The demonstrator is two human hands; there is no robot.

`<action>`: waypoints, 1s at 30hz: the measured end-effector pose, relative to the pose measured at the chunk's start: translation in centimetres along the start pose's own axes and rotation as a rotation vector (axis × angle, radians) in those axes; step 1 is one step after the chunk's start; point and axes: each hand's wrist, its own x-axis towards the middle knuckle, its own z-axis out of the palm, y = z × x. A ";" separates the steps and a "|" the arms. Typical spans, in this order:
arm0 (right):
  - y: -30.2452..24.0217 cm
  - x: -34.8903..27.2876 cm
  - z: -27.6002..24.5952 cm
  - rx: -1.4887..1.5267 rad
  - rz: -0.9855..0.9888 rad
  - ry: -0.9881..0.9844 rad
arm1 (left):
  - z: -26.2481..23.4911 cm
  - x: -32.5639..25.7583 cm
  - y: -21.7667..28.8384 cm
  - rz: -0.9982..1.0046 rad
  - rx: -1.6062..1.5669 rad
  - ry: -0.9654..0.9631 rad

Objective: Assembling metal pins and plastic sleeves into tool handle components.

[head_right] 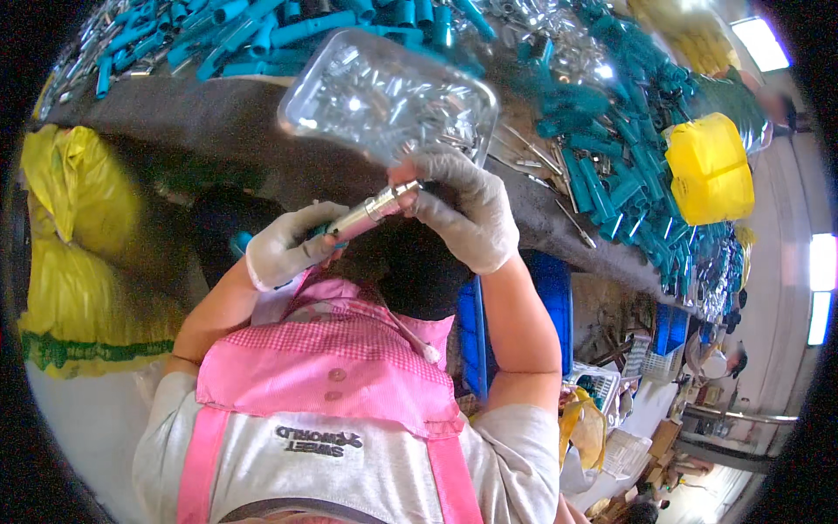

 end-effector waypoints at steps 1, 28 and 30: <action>-0.4 0.2 0.0 -0.203 -0.092 -0.075 | 0.1 -0.3 0.2 -0.006 0.067 0.028; 0.8 -2.0 2.6 0.016 0.747 -0.134 | -0.7 -2.4 0.5 0.394 1.021 0.271; 2.1 -3.1 4.0 -0.334 0.167 -0.045 | -1.0 -2.6 0.5 0.356 1.093 0.257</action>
